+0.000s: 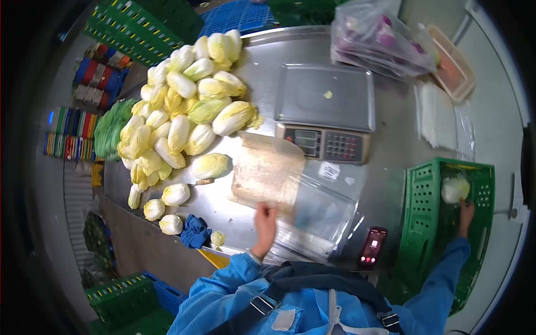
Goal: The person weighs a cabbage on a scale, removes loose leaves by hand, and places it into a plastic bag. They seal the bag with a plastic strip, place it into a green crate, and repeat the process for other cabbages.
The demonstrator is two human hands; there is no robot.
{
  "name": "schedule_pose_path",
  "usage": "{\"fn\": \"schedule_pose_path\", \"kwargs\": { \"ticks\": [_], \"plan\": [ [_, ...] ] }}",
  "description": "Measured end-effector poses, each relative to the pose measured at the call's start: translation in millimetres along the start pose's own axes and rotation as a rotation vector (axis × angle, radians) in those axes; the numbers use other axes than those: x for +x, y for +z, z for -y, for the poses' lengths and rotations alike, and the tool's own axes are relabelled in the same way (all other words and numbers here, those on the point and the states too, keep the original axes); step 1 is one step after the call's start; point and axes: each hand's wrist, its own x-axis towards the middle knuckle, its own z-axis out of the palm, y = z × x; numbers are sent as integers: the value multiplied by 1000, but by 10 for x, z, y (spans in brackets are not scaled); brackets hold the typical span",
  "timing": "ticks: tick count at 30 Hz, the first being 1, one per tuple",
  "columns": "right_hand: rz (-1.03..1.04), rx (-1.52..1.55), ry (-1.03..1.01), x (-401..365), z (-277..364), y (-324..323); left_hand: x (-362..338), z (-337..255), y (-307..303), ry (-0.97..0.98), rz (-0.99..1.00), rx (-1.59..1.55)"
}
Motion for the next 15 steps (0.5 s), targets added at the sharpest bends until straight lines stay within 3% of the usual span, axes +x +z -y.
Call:
{"fn": "schedule_pose_path", "kwargs": {
  "ticks": [1, 2, 4, 5, 7, 8, 11, 13, 15],
  "plan": [
    [-245, -103, -223, -94, 267, -153, 90, 196, -198, -53, -257, 115],
    [-329, 136, -334, -352, 729, -204, 206, 342, -280, -282, -267, -52],
    [-145, 341, -433, -1202, 1881, -146, 355, 623, -419, -749, -252, -393],
    [-45, 444, -467, -1634, 2474, -116, 388, 707, -370, -706, -187, -463],
    [185, 380, -739, -2389, 3184, 260, 404, 1086, -323, -402, 38, -559],
    [353, 252, -726, -2873, 3632, 352, 360, 1132, -423, -438, 131, -518],
    [326, -8, -1312, -3628, 3977, 885, 403, 933, -1072, -542, 382, -425],
    [623, 148, -1100, -4103, 4132, 1153, 554, 763, -1581, -660, 543, -403],
    [740, 145, -1050, -4497, 4255, 1440, 1008, 1171, -1749, -132, 247, 189]
  ]
}}
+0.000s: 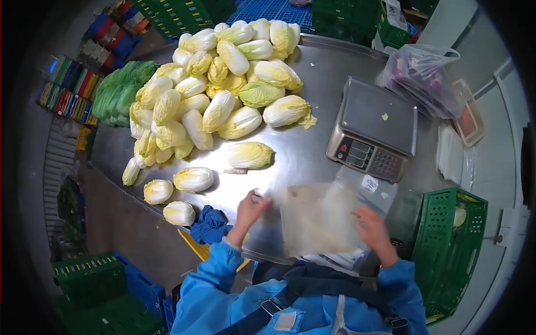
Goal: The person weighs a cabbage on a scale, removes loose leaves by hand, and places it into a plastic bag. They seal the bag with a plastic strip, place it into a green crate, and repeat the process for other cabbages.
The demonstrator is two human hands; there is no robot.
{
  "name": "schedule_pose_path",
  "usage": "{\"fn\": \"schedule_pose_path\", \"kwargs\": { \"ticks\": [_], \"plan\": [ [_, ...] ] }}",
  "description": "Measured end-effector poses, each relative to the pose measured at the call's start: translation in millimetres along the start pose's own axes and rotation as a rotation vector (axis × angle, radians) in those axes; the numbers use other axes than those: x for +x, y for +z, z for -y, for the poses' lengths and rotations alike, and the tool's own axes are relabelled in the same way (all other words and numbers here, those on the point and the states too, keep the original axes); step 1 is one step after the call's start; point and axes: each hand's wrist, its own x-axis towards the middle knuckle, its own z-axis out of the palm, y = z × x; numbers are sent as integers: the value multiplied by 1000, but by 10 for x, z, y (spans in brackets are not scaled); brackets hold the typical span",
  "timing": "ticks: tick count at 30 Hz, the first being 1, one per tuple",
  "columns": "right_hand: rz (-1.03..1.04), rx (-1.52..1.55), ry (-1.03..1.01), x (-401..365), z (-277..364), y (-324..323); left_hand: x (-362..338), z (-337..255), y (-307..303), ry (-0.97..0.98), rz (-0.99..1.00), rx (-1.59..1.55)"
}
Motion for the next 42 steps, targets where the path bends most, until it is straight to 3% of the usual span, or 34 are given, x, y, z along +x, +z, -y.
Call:
{"fn": "schedule_pose_path", "kwargs": {
  "ticks": [1, 2, 6, 7, 9, 10, 12, 14, 16, 18, 19, 20, 21, 22, 23, 24, 25, 28, 30, 33, 35, 38, 39, 41, 42],
  "plan": [
    [34, -29, -94, 99, 148, 265, 164, -89, -139, 221, -205, 141],
    [70, -72, -170, 182, 356, 538, 522, -565, -452, 587, -263, 565],
    [231, -128, -249, 445, 710, 903, 1435, -435, -545, 824, -195, 1031],
    [264, -154, -260, 498, 733, 935, 1532, -476, -576, 745, -61, 962],
    [315, 26, -40, 588, 715, 977, 1604, -661, -729, 588, 205, 824],
    [338, 122, 69, 643, 681, 999, 1523, -754, -777, 615, 149, 655],
    [236, 660, 273, 781, 504, 1121, 1382, -954, -707, 846, 222, 123],
    [220, 1266, 412, 873, 541, 1213, 844, -1370, -592, 1089, 98, -21],
    [259, 1910, 440, 1085, 776, 1037, 503, -1645, -444, 1373, 170, -17],
    [-46, 1372, 12, 1101, 785, 909, 230, -1898, -594, 1474, 296, 192],
    [-63, 1704, 115, 1149, 607, 861, 191, -1963, -623, 1521, 362, 294],
    [-87, 2034, 224, 1179, 427, 779, 309, -1941, -674, 1461, 316, 202],
    [59, 1895, 110, 1280, 477, 506, 515, -1878, -797, 1403, 270, 114],
    [184, 1753, 9, 1411, 522, 196, 777, -1741, -954, 1363, 69, 68],
    [-10, 1551, 70, 1514, 372, -33, 1074, -1444, -984, 1024, -146, -56],
    [-201, 1343, 136, 1620, 206, -282, 1514, -1088, -1110, 805, -390, 154],
    [-326, 1040, 144, 1816, -13, -516, 1790, -982, -1313, 732, -608, 381],
    [-576, -330, 132, 2268, -568, -977, 2326, -672, -1719, 512, -607, 533],
    [-495, -456, 292, 2452, -556, -1114, 2641, -444, -1858, 498, -516, 502],
    [-376, -573, 454, 2536, -844, -1042, 2735, -612, -1918, 446, -346, 346],
    [-556, -540, 335, 2452, -1037, -1109, 2716, -631, -1972, 420, -313, 331],
    [-812, -351, 181, 2004, -1085, -1355, 2642, -538, -2081, 243, -189, -101],
    [-896, -264, 136, 1792, -1059, -1479, 2491, -496, -2076, 157, -155, -406],
    [-906, -96, 300, 1307, -1108, -1519, 2116, -533, -2040, -35, -77, -1001],
    [-902, -7, 377, 1164, -1132, -1503, 1970, -657, -1946, -9, -38, -1091]
  ]
}}
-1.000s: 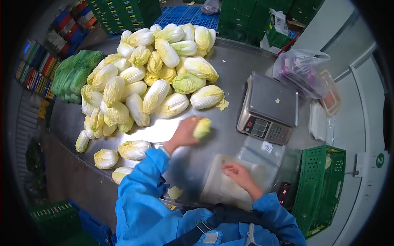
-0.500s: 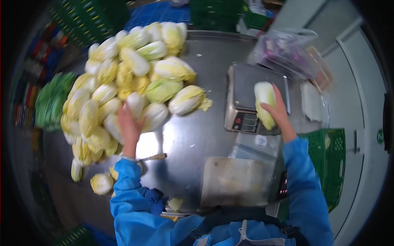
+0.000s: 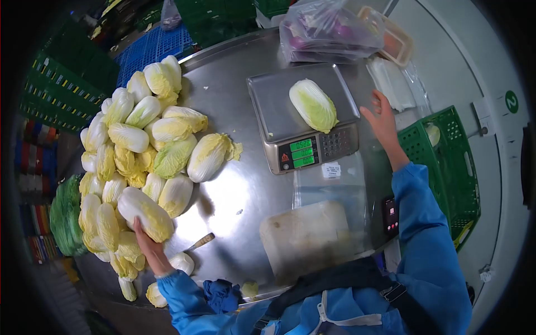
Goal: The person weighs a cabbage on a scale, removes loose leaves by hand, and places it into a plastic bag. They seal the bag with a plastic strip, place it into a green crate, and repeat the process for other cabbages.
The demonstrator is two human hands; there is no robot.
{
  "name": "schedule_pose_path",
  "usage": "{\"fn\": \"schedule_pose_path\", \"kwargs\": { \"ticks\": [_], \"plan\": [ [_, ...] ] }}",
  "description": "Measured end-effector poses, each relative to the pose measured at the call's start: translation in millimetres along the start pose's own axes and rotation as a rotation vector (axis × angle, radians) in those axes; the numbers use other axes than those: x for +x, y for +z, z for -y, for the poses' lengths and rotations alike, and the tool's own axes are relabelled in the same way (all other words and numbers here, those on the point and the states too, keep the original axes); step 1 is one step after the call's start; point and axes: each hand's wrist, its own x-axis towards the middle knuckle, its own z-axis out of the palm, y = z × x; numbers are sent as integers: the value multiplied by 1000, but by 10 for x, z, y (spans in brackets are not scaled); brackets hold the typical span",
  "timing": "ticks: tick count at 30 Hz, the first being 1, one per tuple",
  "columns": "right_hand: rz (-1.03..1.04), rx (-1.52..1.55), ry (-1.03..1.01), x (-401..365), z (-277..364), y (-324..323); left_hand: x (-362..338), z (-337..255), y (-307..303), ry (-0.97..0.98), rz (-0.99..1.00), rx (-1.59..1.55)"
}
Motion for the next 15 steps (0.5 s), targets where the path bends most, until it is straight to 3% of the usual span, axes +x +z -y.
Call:
{"fn": "schedule_pose_path", "kwargs": {
  "ticks": [2, 5, 6, 9, 12, 13, 15],
  "plan": [
    [62, -27, -32, -71, -21, 24, -368, 120, 312, 1, 75, -182],
    [123, -105, -231, -13, 19, 369, -362, 339, 1195, -75, 82, 146],
    [148, -147, -255, 17, 155, 518, -382, 446, 1581, -16, 161, 201],
    [248, -476, -244, 61, 443, 943, -290, 765, 2748, -136, 402, 336],
    [392, -530, -163, 207, 396, 1119, -130, 1239, 3576, 40, 489, 409],
    [386, -514, -149, 233, 400, 1075, -44, 1383, 3778, 85, 417, 537],
    [379, -152, -85, 337, 191, 1003, -27, 1574, 4129, 246, 343, 713]
  ]
}}
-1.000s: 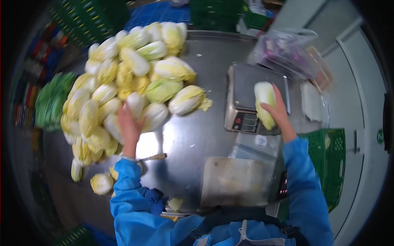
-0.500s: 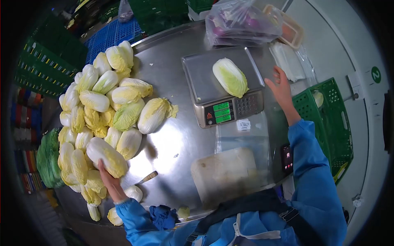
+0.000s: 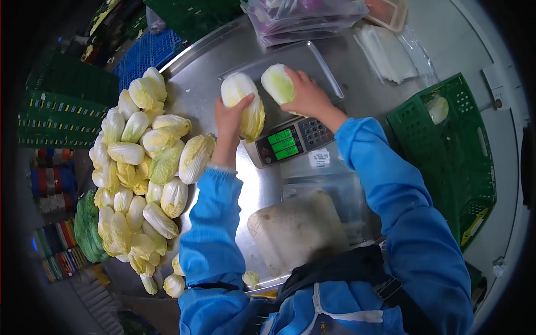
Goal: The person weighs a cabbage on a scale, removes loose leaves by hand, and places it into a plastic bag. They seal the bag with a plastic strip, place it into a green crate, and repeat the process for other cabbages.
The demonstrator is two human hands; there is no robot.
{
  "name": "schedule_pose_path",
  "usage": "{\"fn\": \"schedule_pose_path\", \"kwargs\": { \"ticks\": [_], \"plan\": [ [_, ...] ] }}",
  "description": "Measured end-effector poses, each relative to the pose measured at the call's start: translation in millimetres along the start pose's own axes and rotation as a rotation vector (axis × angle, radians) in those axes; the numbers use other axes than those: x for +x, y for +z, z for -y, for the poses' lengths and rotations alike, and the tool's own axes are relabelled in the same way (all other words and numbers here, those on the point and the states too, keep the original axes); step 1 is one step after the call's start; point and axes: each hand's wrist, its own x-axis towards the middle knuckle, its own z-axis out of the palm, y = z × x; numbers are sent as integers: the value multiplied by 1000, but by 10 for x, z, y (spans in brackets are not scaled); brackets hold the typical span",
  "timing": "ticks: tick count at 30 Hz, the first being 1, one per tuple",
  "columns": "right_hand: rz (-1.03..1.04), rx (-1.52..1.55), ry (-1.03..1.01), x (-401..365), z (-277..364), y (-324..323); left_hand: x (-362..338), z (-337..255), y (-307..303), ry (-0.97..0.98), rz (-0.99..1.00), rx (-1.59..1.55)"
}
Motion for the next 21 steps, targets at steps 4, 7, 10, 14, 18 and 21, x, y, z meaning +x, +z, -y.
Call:
{"fn": "schedule_pose_path", "kwargs": {
  "ticks": [4, 7, 10, 14, 18, 21],
  "plan": [
    [163, 1059, 240, -530, -122, -383, 289, 254, 239, 19, 115, 253],
    [255, 1531, 328, -1340, -196, -414, 66, 175, 88, 289, -100, 638],
    [283, 1329, 287, -2200, -253, -291, -679, 217, -452, 387, -39, 285],
    [309, 1025, 248, -3141, -71, 53, -2085, 1256, -1257, 49, -156, 694],
    [209, 507, 92, -3592, 254, 347, -3424, 2172, -1360, -453, 192, 318],
    [213, 83, 181, -3768, 377, 672, -3815, 1779, -1145, -441, 208, 66]
  ]
}}
